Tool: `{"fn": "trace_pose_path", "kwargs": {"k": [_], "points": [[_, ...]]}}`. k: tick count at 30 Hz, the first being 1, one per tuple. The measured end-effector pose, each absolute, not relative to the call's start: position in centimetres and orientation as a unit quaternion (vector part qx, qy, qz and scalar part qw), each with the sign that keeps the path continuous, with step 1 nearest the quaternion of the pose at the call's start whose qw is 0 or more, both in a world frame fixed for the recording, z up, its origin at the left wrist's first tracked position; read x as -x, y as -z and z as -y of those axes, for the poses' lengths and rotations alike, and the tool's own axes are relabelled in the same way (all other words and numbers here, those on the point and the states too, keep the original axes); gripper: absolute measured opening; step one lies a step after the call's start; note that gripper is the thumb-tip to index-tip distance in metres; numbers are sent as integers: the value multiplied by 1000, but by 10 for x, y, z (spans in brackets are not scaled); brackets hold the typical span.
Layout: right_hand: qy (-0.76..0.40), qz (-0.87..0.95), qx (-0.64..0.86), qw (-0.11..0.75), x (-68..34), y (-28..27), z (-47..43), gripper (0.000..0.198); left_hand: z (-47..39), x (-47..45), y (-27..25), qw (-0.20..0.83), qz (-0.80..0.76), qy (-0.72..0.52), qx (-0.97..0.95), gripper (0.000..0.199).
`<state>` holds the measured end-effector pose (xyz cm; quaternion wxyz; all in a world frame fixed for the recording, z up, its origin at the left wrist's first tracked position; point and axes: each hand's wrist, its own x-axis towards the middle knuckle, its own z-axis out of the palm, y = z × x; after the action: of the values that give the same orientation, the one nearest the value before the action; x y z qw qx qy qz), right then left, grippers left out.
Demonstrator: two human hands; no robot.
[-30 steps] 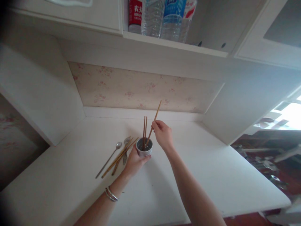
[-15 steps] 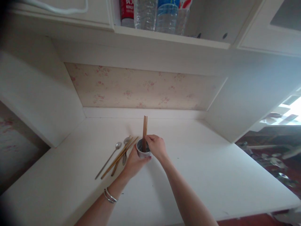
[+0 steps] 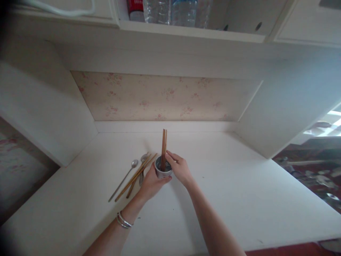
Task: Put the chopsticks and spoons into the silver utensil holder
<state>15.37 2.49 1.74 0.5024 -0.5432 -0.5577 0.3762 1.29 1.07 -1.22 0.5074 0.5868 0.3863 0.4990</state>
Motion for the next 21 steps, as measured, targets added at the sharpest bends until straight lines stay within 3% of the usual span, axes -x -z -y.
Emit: {"fn": "trace_pose_path", "kwargs": {"k": [8, 12, 16, 21], "points": [[-486, 534, 420, 549, -158, 7, 1, 70, -10, -12, 11, 510, -363, -492, -605, 65], [-461, 577, 412, 533, -151, 17, 3, 94, -10, -13, 11, 497, -356, -502, -611, 63], [-376, 607, 451, 536, -143, 16, 1, 71, -10, -14, 9, 474, -354, -507, -627, 62], [-355, 593, 475, 544, -142, 16, 2, 71, -4, -4, 5, 509, -356, -482, -618, 71]]}}
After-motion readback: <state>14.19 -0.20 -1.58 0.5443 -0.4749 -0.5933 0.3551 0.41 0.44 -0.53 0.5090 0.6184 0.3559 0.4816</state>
